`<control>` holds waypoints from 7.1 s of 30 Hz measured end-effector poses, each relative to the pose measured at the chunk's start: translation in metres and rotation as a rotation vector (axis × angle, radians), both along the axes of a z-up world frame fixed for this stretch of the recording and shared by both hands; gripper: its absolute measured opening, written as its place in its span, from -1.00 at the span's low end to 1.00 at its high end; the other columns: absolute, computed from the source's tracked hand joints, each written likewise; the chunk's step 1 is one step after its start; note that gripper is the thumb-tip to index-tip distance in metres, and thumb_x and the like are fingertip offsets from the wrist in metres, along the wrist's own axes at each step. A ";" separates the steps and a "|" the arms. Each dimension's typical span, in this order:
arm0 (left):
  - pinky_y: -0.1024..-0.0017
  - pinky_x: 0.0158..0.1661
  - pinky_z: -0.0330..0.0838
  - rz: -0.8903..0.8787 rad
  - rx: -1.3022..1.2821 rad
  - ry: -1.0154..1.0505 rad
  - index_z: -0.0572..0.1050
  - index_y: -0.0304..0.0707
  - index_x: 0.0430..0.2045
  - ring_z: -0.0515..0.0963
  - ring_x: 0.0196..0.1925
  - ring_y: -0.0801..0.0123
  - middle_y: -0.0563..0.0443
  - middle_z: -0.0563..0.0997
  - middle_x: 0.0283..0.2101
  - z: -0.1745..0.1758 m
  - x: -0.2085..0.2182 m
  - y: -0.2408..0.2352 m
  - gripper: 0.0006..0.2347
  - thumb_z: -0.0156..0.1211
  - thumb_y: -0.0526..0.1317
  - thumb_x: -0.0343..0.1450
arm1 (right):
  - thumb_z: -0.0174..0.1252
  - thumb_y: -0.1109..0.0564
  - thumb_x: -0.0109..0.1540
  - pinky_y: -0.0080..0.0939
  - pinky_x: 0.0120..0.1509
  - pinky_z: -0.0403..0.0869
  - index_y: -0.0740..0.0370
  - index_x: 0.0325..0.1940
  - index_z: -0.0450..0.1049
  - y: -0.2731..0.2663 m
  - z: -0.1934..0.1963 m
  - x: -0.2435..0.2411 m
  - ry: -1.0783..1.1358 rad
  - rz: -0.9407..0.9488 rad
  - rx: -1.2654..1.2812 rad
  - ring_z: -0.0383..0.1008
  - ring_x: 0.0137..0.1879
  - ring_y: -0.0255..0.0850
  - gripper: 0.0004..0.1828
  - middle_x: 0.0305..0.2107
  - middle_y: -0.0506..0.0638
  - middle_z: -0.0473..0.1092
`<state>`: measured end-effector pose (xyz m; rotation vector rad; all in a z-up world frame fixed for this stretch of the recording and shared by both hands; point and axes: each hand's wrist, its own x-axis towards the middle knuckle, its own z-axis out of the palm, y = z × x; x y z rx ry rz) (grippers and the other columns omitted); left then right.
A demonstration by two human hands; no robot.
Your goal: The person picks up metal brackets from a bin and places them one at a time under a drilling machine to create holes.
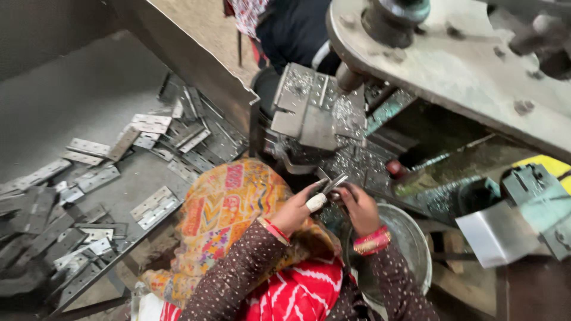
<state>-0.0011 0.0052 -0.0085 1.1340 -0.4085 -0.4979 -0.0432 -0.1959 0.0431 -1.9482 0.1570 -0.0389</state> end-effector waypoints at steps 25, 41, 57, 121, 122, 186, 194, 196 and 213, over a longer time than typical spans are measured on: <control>0.55 -0.49 0.37 0.507 -0.257 0.182 0.51 -0.29 0.16 0.49 -0.43 0.58 0.12 0.63 -0.23 0.052 0.212 0.139 -0.69 0.12 -0.23 0.52 | 0.07 -0.04 0.31 -0.29 -0.08 0.56 0.18 0.13 0.52 0.009 0.009 0.008 0.094 -0.013 -0.166 0.67 -0.15 -0.31 -0.61 -0.22 -0.06 0.67; 0.54 -0.35 0.40 -0.154 -0.134 0.488 0.47 -0.24 0.13 0.48 -0.26 0.54 0.11 0.55 -0.19 0.008 -0.004 0.003 -0.74 0.04 -0.18 0.59 | 0.22 -0.11 0.36 -0.31 0.19 0.34 0.36 0.30 0.43 -0.014 -0.023 -0.008 -0.104 0.117 0.460 0.39 0.06 -0.34 -0.42 -0.04 -0.07 0.47; 0.06 -0.14 0.50 0.188 0.578 -0.486 0.39 -0.30 0.11 0.62 -0.06 -0.21 -0.36 0.63 -0.10 0.035 -0.016 0.006 -0.65 0.14 -0.36 0.41 | 0.28 -0.01 0.30 -0.39 0.06 0.42 0.33 0.10 0.52 -0.002 0.001 -0.007 0.012 -0.046 0.546 0.45 -0.09 -0.42 -0.59 -0.20 -0.13 0.50; 0.07 0.26 0.30 0.242 0.727 -1.326 0.44 -0.13 0.16 0.41 0.26 -0.11 -0.29 0.41 0.19 0.084 -0.010 0.035 -0.48 0.19 -0.28 0.23 | 0.11 0.17 0.40 -0.25 -0.04 0.48 0.36 0.03 0.50 -0.029 -0.026 -0.006 0.087 -0.091 0.871 0.53 -0.16 -0.30 -0.79 -0.23 -0.04 0.53; 0.05 0.25 0.34 0.217 0.737 -1.421 0.46 -0.12 0.15 0.44 0.23 -0.07 -0.25 0.43 0.14 0.084 -0.013 0.032 -0.52 0.19 -0.26 0.26 | 0.11 0.16 0.41 -0.26 -0.03 0.48 0.36 0.01 0.49 -0.031 -0.030 -0.006 0.076 -0.063 0.860 0.53 -0.14 -0.31 -0.80 -0.22 -0.05 0.53; -0.02 0.37 0.13 0.535 1.298 -1.056 0.62 -0.28 -0.24 0.45 0.29 0.11 -0.11 0.52 0.16 0.070 0.128 -0.029 -0.82 0.07 -0.24 0.45 | 0.05 -0.18 0.33 0.32 -0.28 0.45 0.27 0.07 0.21 -0.010 -0.221 -0.023 0.262 0.072 -0.612 0.53 -0.31 0.36 -0.51 -0.45 0.36 0.51; -0.03 0.29 0.18 0.447 1.406 -1.025 0.60 -0.27 -0.11 0.45 0.28 0.12 -0.10 0.51 0.12 0.059 0.157 -0.051 -0.76 0.04 -0.25 0.43 | 0.06 -0.24 0.33 0.24 -0.20 0.50 0.32 0.15 0.29 -0.029 -0.183 -0.017 0.455 0.152 -0.804 0.56 -0.27 0.27 -0.41 -0.42 0.29 0.52; -0.03 0.32 0.17 0.465 1.413 -1.044 0.61 -0.26 -0.14 0.45 0.28 0.12 -0.09 0.52 0.09 0.068 0.161 -0.052 -0.77 0.04 -0.24 0.43 | 0.06 -0.21 0.31 0.25 -0.22 0.49 0.34 0.17 0.27 -0.014 -0.199 -0.017 0.419 0.126 -0.740 0.55 -0.28 0.29 -0.40 -0.42 0.30 0.52; -0.10 0.32 0.11 0.534 1.300 -1.063 0.66 -0.24 -0.28 0.47 0.24 0.13 -0.10 0.53 0.14 0.055 0.186 -0.055 -0.78 0.03 -0.22 0.41 | 0.10 -0.15 0.26 0.23 -0.25 0.50 0.36 0.32 0.14 -0.007 -0.215 -0.018 0.352 0.058 -0.629 0.55 -0.34 0.31 -0.28 -0.45 0.35 0.53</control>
